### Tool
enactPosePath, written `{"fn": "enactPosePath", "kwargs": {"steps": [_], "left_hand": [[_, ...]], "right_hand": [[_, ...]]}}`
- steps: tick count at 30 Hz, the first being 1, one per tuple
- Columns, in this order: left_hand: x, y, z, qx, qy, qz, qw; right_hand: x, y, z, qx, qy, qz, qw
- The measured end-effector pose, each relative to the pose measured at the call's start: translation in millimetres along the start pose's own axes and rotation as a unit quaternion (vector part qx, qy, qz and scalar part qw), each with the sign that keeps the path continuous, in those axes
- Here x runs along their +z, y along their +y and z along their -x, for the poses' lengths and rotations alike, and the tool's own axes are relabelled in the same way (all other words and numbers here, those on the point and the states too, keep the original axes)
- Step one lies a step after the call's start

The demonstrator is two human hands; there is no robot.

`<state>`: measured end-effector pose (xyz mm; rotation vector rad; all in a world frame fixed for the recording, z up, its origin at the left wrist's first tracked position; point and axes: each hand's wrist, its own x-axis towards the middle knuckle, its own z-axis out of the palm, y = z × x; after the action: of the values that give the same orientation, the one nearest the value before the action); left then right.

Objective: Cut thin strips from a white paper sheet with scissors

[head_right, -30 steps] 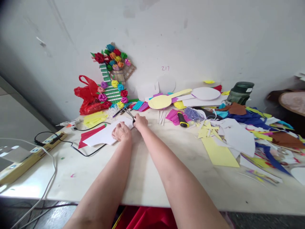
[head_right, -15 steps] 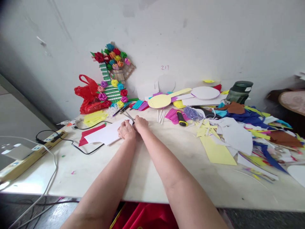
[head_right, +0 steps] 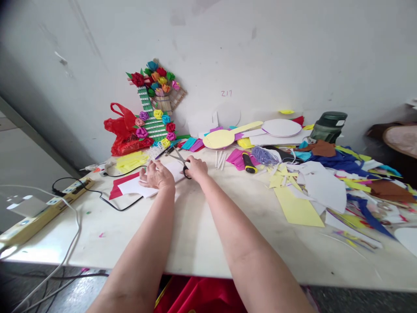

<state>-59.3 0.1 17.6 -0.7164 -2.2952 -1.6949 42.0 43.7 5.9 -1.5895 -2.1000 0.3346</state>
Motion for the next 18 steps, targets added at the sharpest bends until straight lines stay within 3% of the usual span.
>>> {"fn": "enactPosePath", "kwargs": {"steps": [3,8,13,16,18], "left_hand": [[0.3,-11,-11,-0.039,0.031,-0.011,0.999],[6.1,-17,-17,-0.106,-0.002,-0.016,0.994],[13.7,-12,-13,-0.029,-0.101,0.041,0.994],[21.7,-11,-7,0.011,-0.181,0.081,0.980],[27.3,-12,-4,0.028,-0.206,0.106,0.972]], "right_hand": [[2,-1,1,-0.053,-0.041,0.006,0.998],[2,0,3,-0.088,-0.047,0.034,0.994],[-6,9,0,-0.039,-0.038,0.013,0.998],[-8,19,-4,-0.018,-0.051,-0.084,0.995],[-7,24,-7,-0.001,-0.031,-0.146,0.989]]}}
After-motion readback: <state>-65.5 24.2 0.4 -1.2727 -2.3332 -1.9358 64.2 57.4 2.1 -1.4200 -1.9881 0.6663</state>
